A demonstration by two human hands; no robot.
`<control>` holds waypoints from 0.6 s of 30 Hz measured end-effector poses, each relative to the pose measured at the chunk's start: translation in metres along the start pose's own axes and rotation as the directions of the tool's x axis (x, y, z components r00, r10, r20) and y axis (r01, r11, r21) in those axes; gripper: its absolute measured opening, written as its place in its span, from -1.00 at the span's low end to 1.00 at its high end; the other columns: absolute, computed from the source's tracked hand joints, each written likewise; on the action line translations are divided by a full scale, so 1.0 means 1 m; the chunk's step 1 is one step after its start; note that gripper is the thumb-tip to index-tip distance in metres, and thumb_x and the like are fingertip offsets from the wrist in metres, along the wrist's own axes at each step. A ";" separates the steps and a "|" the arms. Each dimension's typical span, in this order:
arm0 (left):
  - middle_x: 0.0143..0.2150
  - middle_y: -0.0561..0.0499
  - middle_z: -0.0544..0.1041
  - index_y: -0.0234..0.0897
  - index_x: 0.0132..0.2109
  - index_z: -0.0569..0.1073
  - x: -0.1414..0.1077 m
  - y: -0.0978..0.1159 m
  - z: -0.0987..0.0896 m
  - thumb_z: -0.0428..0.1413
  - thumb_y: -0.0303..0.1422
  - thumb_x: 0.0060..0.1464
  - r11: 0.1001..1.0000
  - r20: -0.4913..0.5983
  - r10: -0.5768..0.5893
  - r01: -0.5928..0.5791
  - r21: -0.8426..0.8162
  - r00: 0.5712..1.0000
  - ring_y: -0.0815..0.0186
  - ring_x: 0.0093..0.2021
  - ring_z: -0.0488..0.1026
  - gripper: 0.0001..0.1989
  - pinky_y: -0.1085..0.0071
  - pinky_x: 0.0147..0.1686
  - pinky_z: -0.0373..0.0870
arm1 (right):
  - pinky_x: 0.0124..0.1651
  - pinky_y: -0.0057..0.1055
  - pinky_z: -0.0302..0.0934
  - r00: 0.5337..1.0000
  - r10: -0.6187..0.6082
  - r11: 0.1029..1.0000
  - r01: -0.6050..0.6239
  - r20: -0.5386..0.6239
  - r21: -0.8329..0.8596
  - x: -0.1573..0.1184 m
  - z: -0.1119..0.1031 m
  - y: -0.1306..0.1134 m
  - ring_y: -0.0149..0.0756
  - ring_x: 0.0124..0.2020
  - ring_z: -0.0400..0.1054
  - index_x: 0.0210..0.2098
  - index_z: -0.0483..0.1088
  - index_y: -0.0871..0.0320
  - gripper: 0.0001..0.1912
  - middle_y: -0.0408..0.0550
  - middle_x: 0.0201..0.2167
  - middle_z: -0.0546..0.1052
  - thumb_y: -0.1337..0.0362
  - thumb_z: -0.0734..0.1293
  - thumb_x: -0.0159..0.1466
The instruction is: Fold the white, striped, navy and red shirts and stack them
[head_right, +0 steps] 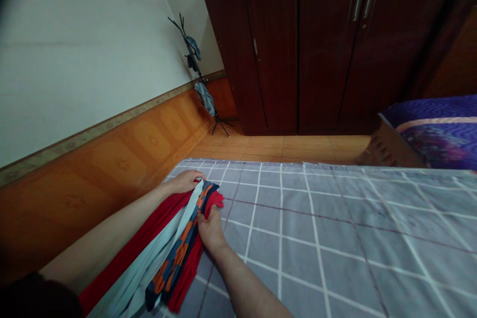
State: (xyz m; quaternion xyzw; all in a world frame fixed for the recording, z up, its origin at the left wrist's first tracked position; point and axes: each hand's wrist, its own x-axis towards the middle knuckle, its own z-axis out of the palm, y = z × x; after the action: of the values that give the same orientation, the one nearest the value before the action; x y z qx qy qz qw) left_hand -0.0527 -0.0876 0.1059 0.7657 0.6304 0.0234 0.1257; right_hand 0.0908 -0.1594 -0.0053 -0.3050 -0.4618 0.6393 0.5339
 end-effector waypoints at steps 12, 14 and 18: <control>-0.27 -0.04 0.51 -0.27 -0.36 0.47 -0.017 0.003 0.010 0.01 -0.50 -0.02 0.998 -0.296 -0.056 0.042 -0.051 0.954 0.22 -0.19 0.43 -0.85 0.36 -0.11 0.29 | 0.09 -0.20 0.20 1.000 -0.001 0.997 0.003 0.025 -0.075 0.001 0.000 0.006 -0.16 -0.08 0.39 -0.15 0.31 0.17 -0.68 0.01 -0.14 0.52 0.36 0.22 0.07; -0.20 -0.04 0.49 -0.27 -0.33 0.44 -0.021 0.004 0.011 -0.01 -0.49 0.00 0.995 -0.346 -0.065 0.035 -0.093 0.936 0.23 -0.13 0.42 -0.85 0.35 -0.06 0.29 | 0.10 -0.19 0.19 1.000 -0.005 0.996 0.007 0.024 -0.086 0.002 -0.001 0.007 -0.15 -0.07 0.39 -0.15 0.31 0.17 -0.68 0.01 -0.13 0.52 0.36 0.24 0.07; -0.26 0.01 0.48 -0.26 -0.24 0.37 -0.052 0.000 -0.003 -0.08 -0.40 0.10 0.978 -0.420 -0.128 0.044 -0.205 0.898 0.27 -0.19 0.44 -0.85 0.35 -0.13 0.36 | 0.07 -0.21 0.23 0.999 -0.033 0.996 0.035 0.034 -0.086 0.002 -0.002 0.006 -0.16 -0.09 0.41 -0.17 0.32 0.16 -0.70 0.00 -0.16 0.52 0.37 0.24 0.06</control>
State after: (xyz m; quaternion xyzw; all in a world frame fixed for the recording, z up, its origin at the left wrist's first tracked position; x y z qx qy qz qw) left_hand -0.0639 -0.1377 0.1150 0.6972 0.6707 0.2469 0.0568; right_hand 0.0898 -0.1572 -0.0112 -0.3093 -0.5029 0.6145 0.5233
